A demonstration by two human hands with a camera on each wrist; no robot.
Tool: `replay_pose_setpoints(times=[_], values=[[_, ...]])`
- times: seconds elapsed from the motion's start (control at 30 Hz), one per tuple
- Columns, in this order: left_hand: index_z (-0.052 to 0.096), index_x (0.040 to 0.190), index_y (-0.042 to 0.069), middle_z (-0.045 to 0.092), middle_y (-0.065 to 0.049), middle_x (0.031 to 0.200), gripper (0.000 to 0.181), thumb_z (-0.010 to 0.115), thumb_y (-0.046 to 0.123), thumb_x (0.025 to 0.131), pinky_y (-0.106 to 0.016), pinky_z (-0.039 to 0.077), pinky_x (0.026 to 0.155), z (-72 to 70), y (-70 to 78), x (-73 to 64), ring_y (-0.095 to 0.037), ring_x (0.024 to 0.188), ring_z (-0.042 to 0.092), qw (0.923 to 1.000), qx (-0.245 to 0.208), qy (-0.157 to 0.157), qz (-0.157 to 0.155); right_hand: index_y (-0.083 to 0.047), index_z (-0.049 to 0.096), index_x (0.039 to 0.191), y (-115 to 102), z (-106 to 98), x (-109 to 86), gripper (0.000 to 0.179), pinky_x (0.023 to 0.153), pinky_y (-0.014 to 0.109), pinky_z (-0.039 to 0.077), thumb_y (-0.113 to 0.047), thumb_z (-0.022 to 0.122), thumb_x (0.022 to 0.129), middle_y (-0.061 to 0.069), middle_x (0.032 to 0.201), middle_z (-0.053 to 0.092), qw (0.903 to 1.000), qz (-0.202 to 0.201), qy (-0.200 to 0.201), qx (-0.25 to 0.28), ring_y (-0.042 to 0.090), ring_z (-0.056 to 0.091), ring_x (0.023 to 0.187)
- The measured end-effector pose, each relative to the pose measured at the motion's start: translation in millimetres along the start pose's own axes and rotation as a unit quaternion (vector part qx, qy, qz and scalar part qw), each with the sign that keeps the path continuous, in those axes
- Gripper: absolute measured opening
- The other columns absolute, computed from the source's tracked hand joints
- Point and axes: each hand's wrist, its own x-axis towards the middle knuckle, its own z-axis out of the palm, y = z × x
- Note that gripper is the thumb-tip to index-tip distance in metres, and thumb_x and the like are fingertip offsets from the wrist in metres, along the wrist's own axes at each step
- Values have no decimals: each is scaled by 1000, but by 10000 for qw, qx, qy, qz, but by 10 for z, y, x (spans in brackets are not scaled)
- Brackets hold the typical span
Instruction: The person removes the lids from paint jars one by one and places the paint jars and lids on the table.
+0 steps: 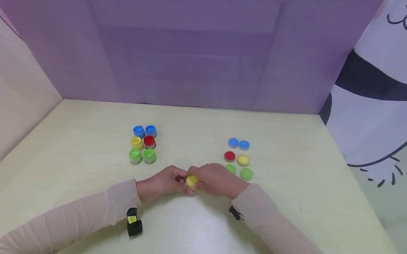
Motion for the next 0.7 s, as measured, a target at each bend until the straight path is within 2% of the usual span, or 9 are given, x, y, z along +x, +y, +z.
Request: replay_pose_setpoints(times=[0.07, 0.17, 0.33, 0.47, 0.57, 0.7], values=[[71, 109, 15, 69, 2, 105, 30, 76, 17, 79, -30, 44, 89, 3, 2, -1, -11, 92, 54, 10000, 4, -39, -2, -13, 60, 112, 19, -14, -17, 20, 59, 19, 40, -12, 58, 93, -8, 67, 54, 9999, -141, -5, -52, 6, 42, 56], [69, 113, 14, 69, 1, 103, 35, 77, 17, 78, -31, 45, 88, 4, 12, -4, -11, 91, 55, 10000, 8, -53, 12, -14, 60, 118, 26, -52, -31, 26, 58, 19, 39, -12, 59, 92, -7, 65, 55, 9994, -143, -134, -274, 6, 41, 54], [68, 115, 15, 69, 2, 99, 39, 78, 18, 77, -29, 44, 86, -14, 27, -5, -11, 88, 55, 9999, -76, -61, -77, -22, 58, 123, 15, -115, -7, 34, 53, 19, 33, -19, 64, 90, -6, 57, 44, 9967, 7, -432, -680, 8, 33, 50], [69, 113, 13, 68, 2, 93, 36, 77, 15, 78, -27, 43, 82, -28, 32, -7, -12, 85, 53, 9998, -134, -88, -73, -22, 57, 125, 1, -112, 19, 36, 59, 20, 40, -21, 64, 90, -6, 69, 57, 9969, 186, -598, -480, 8, 43, 57], [69, 110, 9, 64, 0, 86, 30, 73, 10, 80, -27, 43, 79, -32, 27, -1, -13, 82, 51, 9998, -149, -82, -93, -16, 58, 118, -49, -70, 38, 29, 60, 21, 44, -22, 64, 90, -5, 75, 61, 9984, 320, -412, -236, 8, 49, 60], [68, 112, 8, 66, -2, 94, 29, 68, 5, 83, -31, 45, 86, -29, 16, 19, -14, 89, 53, 9999, -104, -56, -118, -12, 56, 100, -159, -12, 68, 27, 49, 19, 39, -34, 64, 88, -4, 65, 52, 9953, 931, -9, -250, 8, 45, 53]])
